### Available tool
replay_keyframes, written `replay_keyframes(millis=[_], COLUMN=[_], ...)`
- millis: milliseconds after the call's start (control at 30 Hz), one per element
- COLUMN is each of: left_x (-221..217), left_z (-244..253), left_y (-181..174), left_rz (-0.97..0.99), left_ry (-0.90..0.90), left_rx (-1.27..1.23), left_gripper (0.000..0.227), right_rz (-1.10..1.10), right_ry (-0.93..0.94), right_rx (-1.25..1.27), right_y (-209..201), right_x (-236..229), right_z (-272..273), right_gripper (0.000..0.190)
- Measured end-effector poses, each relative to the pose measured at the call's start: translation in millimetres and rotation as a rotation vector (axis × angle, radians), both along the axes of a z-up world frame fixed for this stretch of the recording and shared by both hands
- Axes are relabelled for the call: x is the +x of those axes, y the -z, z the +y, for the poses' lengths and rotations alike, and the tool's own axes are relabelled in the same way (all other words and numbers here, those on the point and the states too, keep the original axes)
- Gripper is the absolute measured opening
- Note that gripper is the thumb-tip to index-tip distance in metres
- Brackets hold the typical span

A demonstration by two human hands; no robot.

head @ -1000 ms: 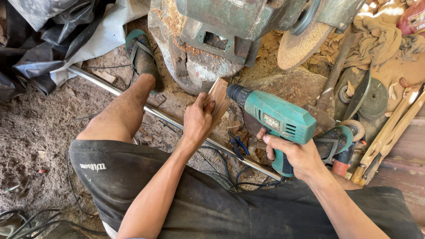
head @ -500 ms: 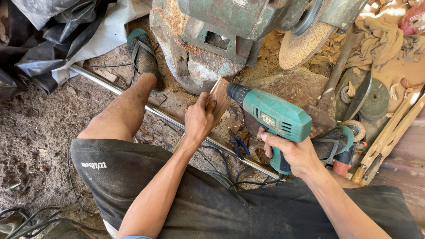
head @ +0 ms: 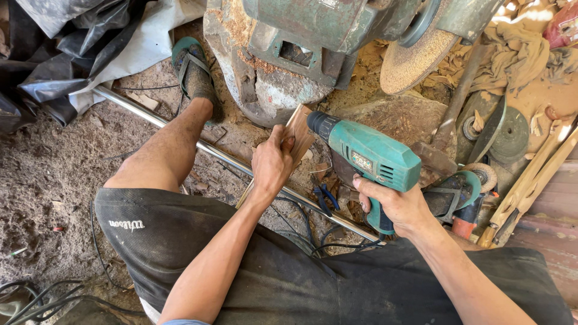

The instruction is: The person drills a series of holes along the edge of a shaped wooden piece using a handheld power drill. After drilling, the person inserts a metal wire through the holes and bends the wire ends with pliers to secure it.

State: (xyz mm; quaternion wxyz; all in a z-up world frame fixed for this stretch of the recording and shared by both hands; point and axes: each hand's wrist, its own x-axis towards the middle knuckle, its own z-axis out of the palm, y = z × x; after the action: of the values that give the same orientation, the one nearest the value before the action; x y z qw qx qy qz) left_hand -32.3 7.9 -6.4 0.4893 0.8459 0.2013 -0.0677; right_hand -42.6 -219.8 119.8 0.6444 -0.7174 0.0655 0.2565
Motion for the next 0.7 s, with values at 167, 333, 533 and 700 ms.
replay_keyframes(millis=[167, 333, 533, 700], left_x=[0.1, -0.9, 0.5, 0.5], left_z=[-0.7, -1.7, -2.7, -3.1], left_y=[-0.2, 1.9, 3.4, 2.7], left_rz=[-0.050, -0.050, -0.001, -0.022], left_ry=[-0.008, -0.013, -0.009, -0.010], left_rx=[0.025, 0.035, 0.010, -0.001], left_gripper=[0.027, 0.028, 0.030, 0.028], right_rz=[0.003, 0.011, 0.026, 0.049], right_ry=[-0.005, 0.003, 0.002, 0.019], right_rx=[-0.001, 0.005, -0.038, -0.049], right_y=[1.7, 0.7, -1.0, -0.4], right_x=[1.3, 2.0, 5.0, 6.2], right_z=[0.9, 2.1, 3.3, 3.9], right_gripper=[0.019, 0.019, 0.018, 0.019])
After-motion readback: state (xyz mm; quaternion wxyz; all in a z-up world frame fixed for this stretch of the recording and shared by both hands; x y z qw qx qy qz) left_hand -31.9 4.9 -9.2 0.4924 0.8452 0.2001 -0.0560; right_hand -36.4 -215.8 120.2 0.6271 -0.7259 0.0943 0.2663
